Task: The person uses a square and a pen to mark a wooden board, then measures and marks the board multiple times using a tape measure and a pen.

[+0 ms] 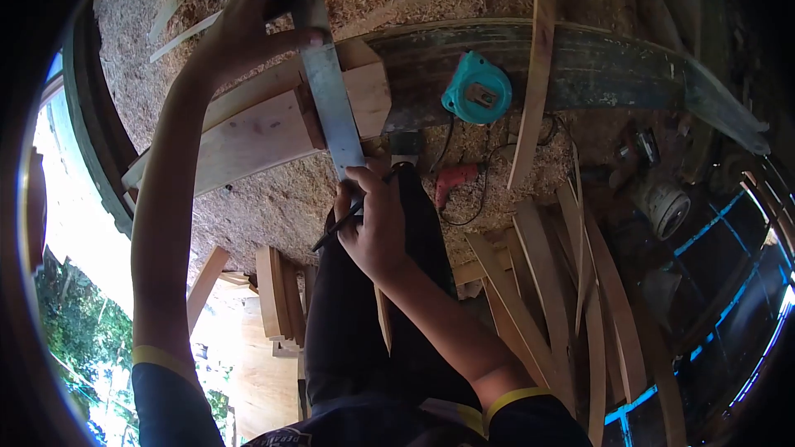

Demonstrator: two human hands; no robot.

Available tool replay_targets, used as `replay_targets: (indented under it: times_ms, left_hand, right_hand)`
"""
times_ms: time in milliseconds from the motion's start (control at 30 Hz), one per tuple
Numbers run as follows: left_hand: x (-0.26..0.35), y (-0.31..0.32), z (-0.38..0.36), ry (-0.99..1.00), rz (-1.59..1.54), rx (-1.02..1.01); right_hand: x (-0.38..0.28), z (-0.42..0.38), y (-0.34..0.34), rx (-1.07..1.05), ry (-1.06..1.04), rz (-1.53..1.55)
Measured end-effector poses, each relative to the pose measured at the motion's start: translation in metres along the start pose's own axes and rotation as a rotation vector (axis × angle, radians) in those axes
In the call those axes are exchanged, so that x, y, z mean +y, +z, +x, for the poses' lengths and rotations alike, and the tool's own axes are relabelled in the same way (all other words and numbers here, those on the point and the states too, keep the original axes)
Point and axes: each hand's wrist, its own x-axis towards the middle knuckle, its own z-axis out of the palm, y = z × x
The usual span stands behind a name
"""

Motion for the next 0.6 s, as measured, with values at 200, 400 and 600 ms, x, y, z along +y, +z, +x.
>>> replay_targets:
  times_ms: [200, 400, 600]
  left_hand:
    - [0.01, -0.007, -0.014, -0.089, 0.085, 0.099]
    - [0.035, -0.043, -0.03, 0.01, 0.481, 0.207]
    - [0.019, -0.063, -0.024, -0.102, 0.292, 0.1]
  right_hand:
    - [0.002, 0.001, 0.0, 0.019, -0.018, -0.063]
    - [-0.011, -0.001, -0.003, -0.084, 0.001, 0.062]
    - [-0.021, 0.002, 0.0, -0.036, 0.047, 0.107]
